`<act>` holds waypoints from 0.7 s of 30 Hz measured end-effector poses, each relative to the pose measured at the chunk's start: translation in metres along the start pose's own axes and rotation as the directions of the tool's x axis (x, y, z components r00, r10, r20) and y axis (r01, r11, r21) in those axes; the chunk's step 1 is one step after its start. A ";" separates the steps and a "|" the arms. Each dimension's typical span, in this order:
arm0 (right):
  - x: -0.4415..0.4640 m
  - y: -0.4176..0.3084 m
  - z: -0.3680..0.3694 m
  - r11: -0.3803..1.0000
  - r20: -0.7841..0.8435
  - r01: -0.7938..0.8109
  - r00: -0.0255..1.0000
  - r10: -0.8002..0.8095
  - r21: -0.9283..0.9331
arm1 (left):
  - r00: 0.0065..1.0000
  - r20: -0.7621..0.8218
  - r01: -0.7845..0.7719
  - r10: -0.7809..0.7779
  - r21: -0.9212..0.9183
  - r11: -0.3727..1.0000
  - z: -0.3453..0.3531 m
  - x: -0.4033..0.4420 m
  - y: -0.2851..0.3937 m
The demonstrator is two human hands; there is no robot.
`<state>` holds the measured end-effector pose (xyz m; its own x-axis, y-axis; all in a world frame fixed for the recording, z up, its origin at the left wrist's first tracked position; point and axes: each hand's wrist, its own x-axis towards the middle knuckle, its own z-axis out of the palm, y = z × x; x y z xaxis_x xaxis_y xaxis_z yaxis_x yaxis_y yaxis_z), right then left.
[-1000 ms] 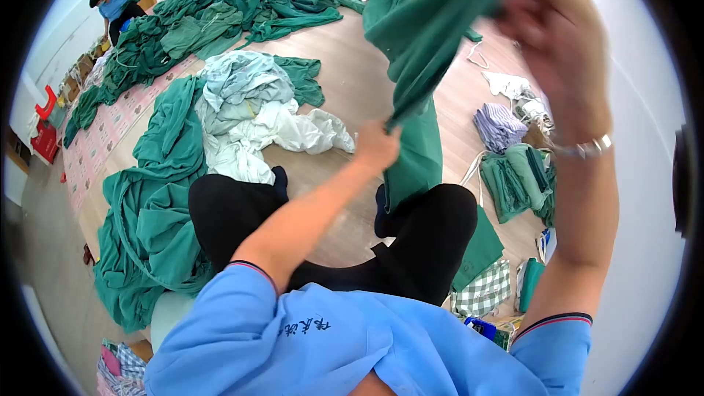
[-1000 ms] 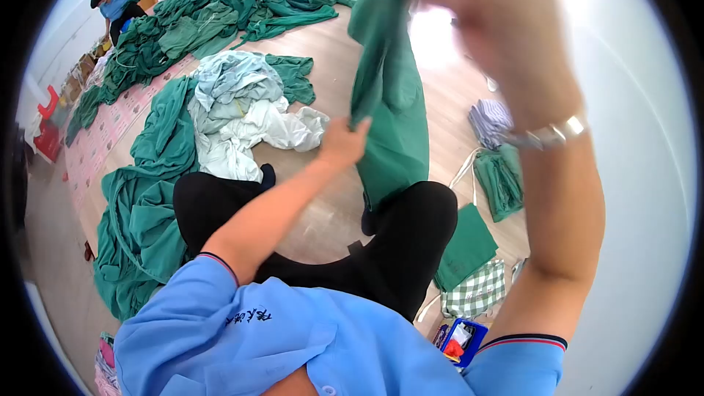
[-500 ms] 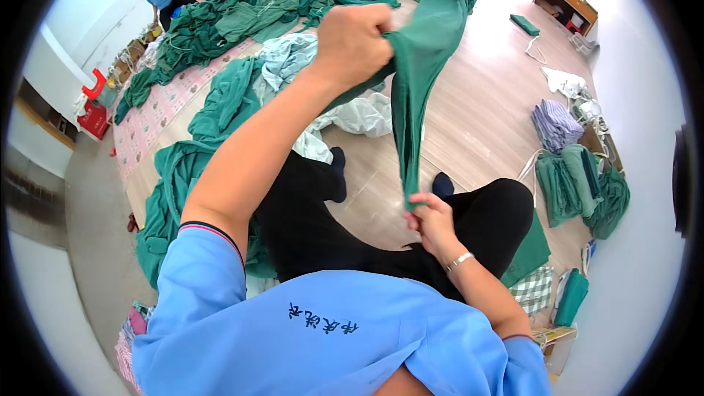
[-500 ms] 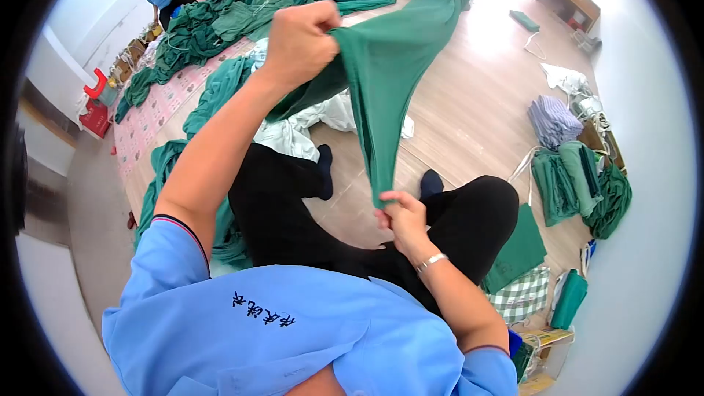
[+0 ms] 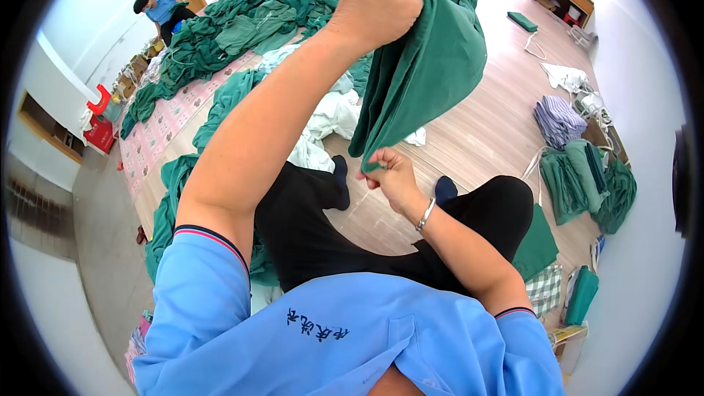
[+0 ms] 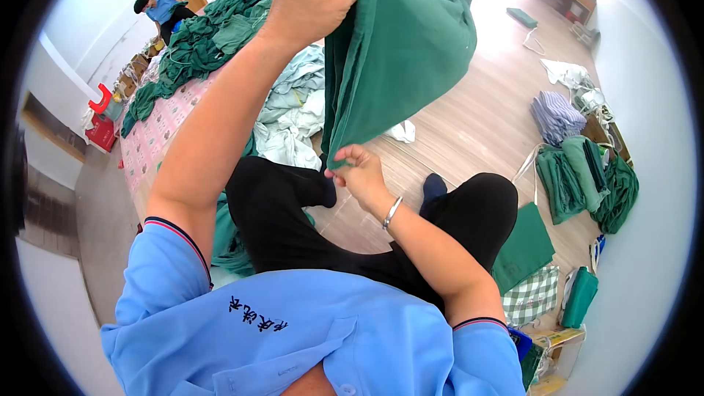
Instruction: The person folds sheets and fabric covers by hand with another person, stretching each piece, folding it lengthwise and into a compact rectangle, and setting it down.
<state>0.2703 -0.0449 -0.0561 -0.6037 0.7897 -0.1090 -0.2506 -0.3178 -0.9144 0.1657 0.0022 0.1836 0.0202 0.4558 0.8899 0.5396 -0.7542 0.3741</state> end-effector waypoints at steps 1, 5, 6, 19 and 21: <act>-0.006 0.002 0.000 1.000 -0.003 -0.019 1.000 0.019 0.015 | 1.000 0.003 0.022 -0.022 -0.020 1.000 -0.001 -0.002 -0.005; -0.029 -0.017 -0.016 0.980 -0.003 0.182 0.983 -0.183 -0.080 | 0.982 -0.047 -0.163 0.184 0.287 0.944 -0.008 -0.005 -0.016; -0.044 -0.035 -0.017 0.971 -0.063 0.230 0.970 -0.234 -0.072 | 0.982 -0.050 -0.159 0.181 0.291 0.943 -0.012 -0.007 -0.020; 0.002 0.011 -0.010 0.965 -0.084 0.139 0.983 -0.161 -0.221 | 1.000 -0.013 -0.006 0.007 0.083 0.997 -0.018 -0.019 0.011; 0.020 0.019 0.012 0.996 -0.011 0.020 1.000 -0.021 -0.084 | 1.000 0.017 0.001 -0.001 0.010 1.000 -0.014 -0.016 0.016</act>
<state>0.2444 -0.0411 -0.0712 -0.5900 0.8019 -0.0943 -0.1978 -0.2567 -0.9460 0.1625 -0.0238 0.1792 0.0339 0.4648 0.8847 0.5483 -0.7488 0.3724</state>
